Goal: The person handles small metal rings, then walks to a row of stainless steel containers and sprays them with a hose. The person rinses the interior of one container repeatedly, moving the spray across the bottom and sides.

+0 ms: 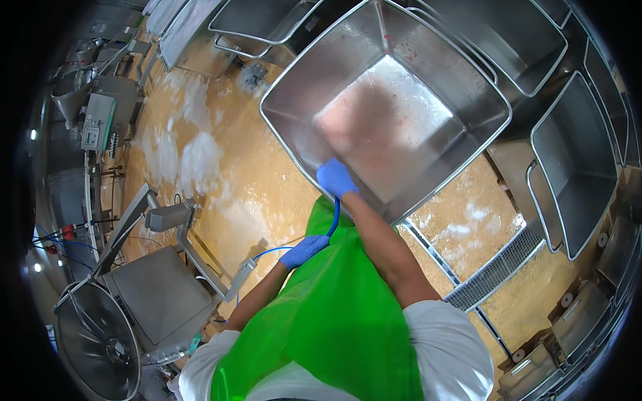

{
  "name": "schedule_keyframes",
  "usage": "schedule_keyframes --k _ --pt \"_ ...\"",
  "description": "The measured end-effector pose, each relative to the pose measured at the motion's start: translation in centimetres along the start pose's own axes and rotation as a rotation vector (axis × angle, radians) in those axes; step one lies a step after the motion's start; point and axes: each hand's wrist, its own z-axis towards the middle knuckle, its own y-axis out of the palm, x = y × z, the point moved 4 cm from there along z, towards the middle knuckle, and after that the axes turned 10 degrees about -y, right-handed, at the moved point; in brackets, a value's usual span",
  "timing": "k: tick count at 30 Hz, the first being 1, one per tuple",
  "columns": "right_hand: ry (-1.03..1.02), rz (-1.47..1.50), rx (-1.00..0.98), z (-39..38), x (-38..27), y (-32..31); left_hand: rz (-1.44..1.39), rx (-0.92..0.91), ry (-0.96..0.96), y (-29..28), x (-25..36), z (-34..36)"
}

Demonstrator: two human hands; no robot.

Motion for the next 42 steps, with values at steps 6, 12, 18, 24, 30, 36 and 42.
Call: schedule_keyframes --k 6,12,18,24,30,36,42 --pt "-0.014 -0.022 -0.107 -0.4 0.3 -1.8 0.014 0.031 0.054 0.7 1.0 0.9" --pt "0.093 0.372 0.33 -0.8 -1.4 -5.8 0.031 0.026 0.112 0.7 1.8 1.1" --pt "0.201 0.456 0.222 0.3 -0.8 -5.6 0.127 0.043 0.253 0.5 2.0 1.4" --pt "0.178 0.403 0.236 0.2 -2.6 -7.5 0.217 0.048 0.308 0.4 2.2 1.4" --pt "0.239 0.527 0.397 1.2 -2.4 -7.8 0.123 0.037 0.17 -0.1 3.4 0.8" --pt "0.244 0.493 0.497 1.7 -1.1 -6.5 0.34 0.155 0.463 0.1 2.9 1.4" --pt "0.194 0.314 -0.075 -0.5 -1.4 -6.4 0.223 0.077 0.346 1.0 1.5 2.0"
